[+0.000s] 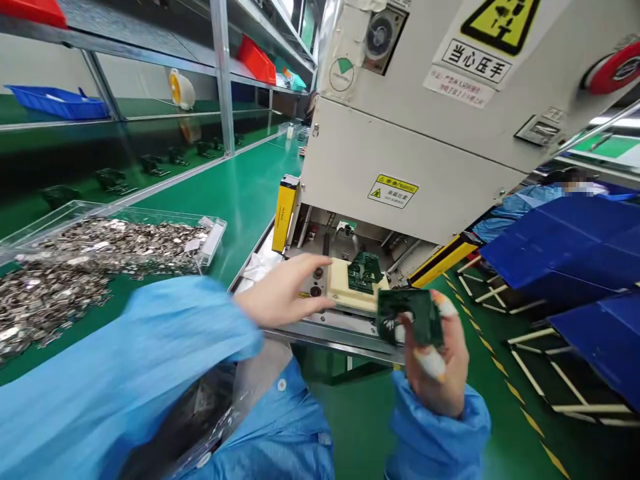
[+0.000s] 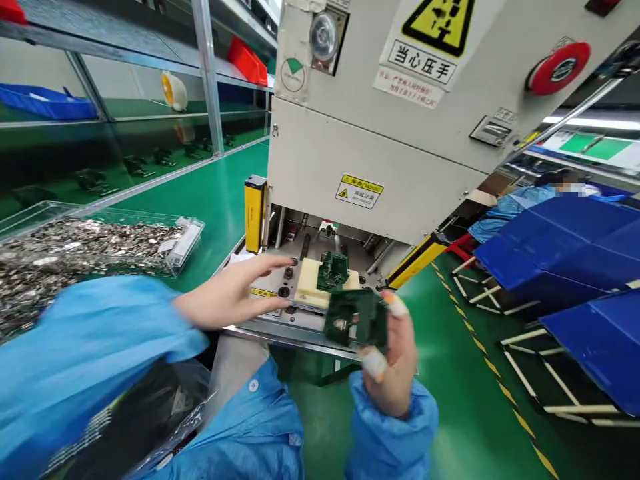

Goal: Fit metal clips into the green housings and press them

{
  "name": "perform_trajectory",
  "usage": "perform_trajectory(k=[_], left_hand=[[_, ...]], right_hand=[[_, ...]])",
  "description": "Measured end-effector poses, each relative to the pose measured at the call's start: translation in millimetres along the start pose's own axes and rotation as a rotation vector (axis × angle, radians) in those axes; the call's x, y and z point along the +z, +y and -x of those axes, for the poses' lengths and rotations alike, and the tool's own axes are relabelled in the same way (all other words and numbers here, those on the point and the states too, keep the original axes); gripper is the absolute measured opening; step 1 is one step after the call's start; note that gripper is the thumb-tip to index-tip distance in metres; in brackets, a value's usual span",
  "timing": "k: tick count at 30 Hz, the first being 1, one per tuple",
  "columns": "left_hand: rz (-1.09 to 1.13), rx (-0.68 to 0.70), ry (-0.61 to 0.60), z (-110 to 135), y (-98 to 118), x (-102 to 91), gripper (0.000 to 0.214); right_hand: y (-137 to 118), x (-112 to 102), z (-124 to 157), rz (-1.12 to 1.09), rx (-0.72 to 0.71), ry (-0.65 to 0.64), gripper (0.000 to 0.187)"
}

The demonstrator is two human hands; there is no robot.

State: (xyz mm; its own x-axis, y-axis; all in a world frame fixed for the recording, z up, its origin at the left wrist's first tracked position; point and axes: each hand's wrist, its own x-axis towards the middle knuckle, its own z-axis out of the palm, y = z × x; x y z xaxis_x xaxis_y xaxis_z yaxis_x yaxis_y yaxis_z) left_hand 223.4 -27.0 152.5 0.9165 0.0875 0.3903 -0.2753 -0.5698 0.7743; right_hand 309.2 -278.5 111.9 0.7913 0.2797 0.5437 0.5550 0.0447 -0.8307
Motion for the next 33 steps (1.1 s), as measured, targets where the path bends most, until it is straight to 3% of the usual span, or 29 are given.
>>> perform_trajectory(k=[2,4,6,8,11,15,18,21,24,26,27,28,31,33], left_hand=[[-0.028,-0.015,0.006,-50.8,-6.4,33.8,0.072],[-0.021,-0.102,-0.023,-82.0,-12.0,59.9,0.079],[0.031,-0.151,-0.024,-94.3,-14.7,71.0,0.078],[0.135,-0.144,0.042,-90.1,-14.3,63.7,0.076],[0.276,-0.155,0.133,-56.7,-11.3,23.7,0.073],[0.270,-0.346,-0.008,24.7,-15.9,-43.8,0.060],[0.179,-0.565,-0.051,83.5,-30.9,-69.0,0.058],[0.180,-0.638,-0.122,113.5,-50.7,-61.4,0.057],[0.278,-0.608,-0.177,115.5,-70.2,-37.3,0.063],[0.339,-0.584,-0.219,110.3,-81.6,-24.9,0.072],[0.352,-0.573,-0.243,107.8,-86.5,-21.4,0.076],[0.356,-0.559,-0.264,106.0,-90.7,-19.7,0.077],[0.355,-0.538,-0.295,105.6,-99.7,-20.3,0.082],[0.328,-0.540,-0.311,107.9,-105.0,-20.9,0.085]], right_hand=[[16.3,-25.0,-14.6,-0.041,0.032,0.135,0.066],[28.8,-38.3,-31.4,-0.080,0.071,0.139,0.065],[37.3,-42.3,-49.6,-0.067,0.078,0.081,0.067],[42.8,-39.2,-68.3,-0.016,0.062,-0.005,0.072],[47.5,-25.3,-93.0,0.128,0.030,-0.209,0.075],[49.6,-2.9,-109.0,0.227,-0.016,-0.538,0.062],[50.7,5.0,-109.0,0.232,-0.011,-0.583,0.062],[53.3,-1.1,-99.9,0.321,-0.020,-0.533,0.073],[62.3,-24.7,-73.6,0.472,-0.028,-0.355,0.075],[75.4,-49.5,-45.6,0.599,0.100,-0.062,0.069],[84.3,-63.4,-30.1,0.665,0.204,0.130,0.069],[94.5,-77.0,-14.8,0.692,0.319,0.241,0.071],[126.6,-106.3,21.7,0.517,0.601,0.281,0.064],[142.8,-110.1,33.6,0.402,0.589,0.322,0.054]])
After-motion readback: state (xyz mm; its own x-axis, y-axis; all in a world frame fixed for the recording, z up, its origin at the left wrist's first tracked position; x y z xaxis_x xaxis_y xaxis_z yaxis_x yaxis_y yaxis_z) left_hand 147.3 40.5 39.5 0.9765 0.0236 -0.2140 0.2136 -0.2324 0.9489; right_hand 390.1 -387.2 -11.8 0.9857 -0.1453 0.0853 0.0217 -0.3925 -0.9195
